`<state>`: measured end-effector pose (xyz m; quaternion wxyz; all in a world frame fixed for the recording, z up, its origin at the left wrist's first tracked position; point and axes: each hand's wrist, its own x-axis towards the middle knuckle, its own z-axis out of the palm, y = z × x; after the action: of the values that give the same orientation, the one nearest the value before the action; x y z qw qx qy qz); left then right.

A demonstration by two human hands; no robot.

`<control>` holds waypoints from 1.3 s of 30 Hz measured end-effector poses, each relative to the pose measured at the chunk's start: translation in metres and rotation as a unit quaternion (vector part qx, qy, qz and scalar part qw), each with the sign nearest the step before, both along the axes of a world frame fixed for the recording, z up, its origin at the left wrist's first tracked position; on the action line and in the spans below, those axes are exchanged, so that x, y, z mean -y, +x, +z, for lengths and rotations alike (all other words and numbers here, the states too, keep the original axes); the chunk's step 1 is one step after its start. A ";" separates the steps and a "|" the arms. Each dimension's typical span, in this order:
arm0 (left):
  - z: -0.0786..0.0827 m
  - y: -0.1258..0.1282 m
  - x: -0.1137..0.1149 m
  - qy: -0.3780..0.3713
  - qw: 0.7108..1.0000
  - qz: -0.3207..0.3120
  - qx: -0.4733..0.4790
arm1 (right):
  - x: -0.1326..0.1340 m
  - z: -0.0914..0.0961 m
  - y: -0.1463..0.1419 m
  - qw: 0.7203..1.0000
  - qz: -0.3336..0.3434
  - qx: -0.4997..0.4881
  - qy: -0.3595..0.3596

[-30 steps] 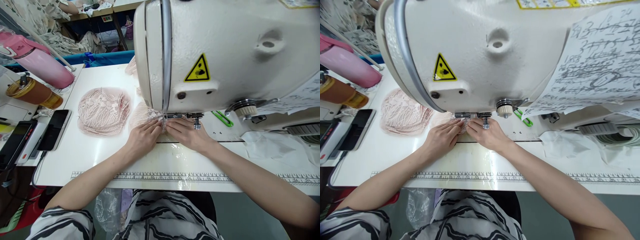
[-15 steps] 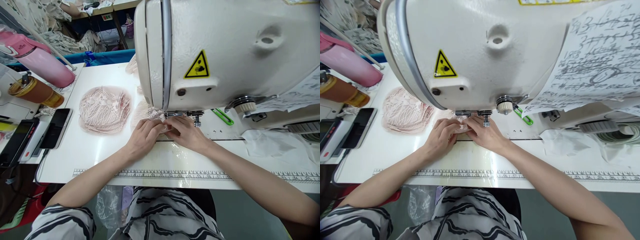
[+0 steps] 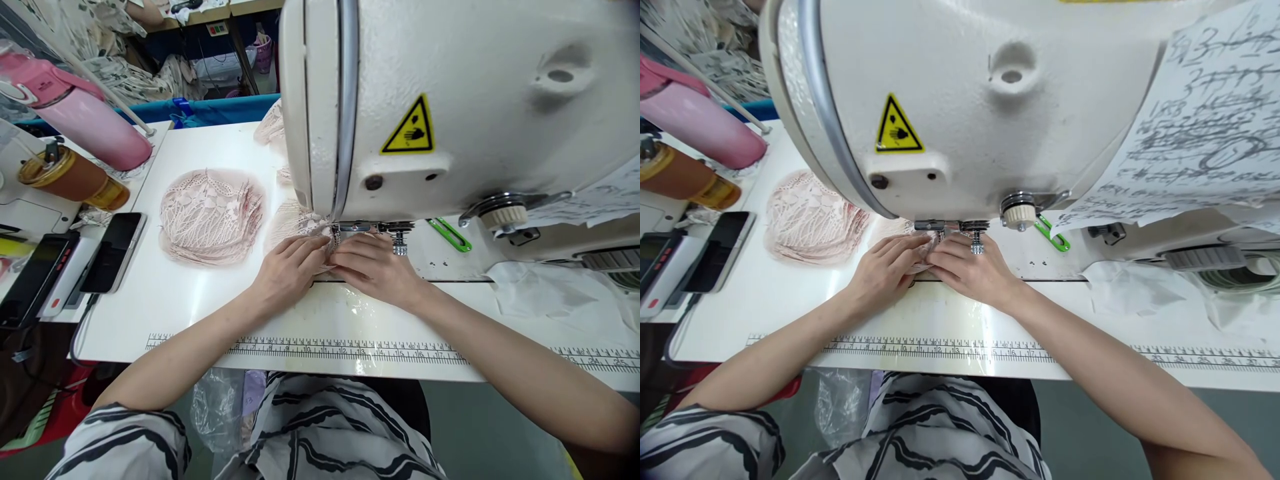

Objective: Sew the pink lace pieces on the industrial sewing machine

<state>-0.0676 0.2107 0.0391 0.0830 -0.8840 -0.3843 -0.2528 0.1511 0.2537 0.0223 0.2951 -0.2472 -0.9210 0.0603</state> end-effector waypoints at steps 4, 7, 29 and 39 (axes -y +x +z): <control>-0.003 -0.001 -0.001 -0.020 1.000 -0.005 0.012 | -0.002 0.000 0.000 1.000 0.005 -0.001 -0.006; -0.004 -0.003 -0.003 -0.022 0.999 -0.018 -0.014 | -0.001 -0.002 0.000 1.000 0.023 -0.002 0.001; -0.003 -0.009 -0.006 -0.023 0.997 -0.010 -0.074 | 0.001 -0.001 -0.002 0.999 0.017 0.023 0.030; -0.003 -0.008 -0.006 -0.023 0.997 0.007 -0.080 | -0.001 -0.005 -0.004 1.000 0.021 0.021 0.010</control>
<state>-0.0753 0.2163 0.0360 0.0952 -0.9006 -0.3877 -0.1720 0.1475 0.2551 0.0175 0.2768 -0.2256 -0.9326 0.0523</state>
